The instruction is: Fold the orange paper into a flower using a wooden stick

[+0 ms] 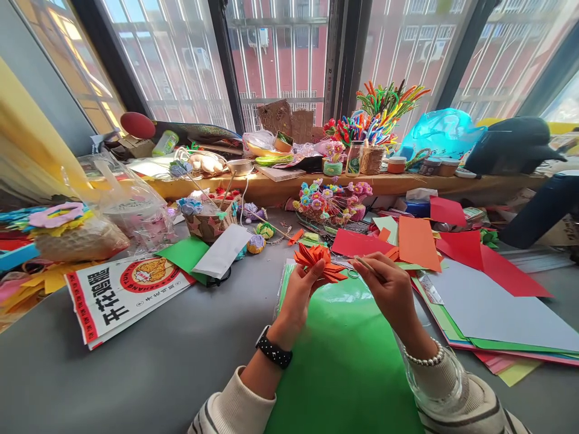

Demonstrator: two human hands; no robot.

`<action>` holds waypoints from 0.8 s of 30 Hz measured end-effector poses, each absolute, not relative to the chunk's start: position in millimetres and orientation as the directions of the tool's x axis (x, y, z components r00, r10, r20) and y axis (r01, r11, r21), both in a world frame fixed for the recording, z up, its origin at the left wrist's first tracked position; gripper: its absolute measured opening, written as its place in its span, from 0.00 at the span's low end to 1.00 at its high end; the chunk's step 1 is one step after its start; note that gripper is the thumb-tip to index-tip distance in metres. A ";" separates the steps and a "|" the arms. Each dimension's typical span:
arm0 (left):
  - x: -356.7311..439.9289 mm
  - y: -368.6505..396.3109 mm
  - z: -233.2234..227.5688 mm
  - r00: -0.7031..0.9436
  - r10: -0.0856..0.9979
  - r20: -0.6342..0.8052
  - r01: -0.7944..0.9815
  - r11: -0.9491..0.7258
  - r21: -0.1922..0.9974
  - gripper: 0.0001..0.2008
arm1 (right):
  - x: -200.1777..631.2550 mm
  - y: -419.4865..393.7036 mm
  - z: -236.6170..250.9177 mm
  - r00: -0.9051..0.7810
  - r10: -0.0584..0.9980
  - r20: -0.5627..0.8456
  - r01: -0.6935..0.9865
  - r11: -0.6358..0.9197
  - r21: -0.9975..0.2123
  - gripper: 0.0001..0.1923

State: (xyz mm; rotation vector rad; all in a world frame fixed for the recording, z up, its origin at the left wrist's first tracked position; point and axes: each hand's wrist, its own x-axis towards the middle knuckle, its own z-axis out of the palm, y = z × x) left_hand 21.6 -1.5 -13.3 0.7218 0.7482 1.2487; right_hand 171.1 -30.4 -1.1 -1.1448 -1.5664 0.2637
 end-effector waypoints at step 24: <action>18.3 -1.8 -10.9 0.277 0.953 -0.120 -0.612 0.271 0.743 0.14 | 171.0 -32.7 2.6 0.098 0.776 0.623 0.531 0.489 -0.692 0.09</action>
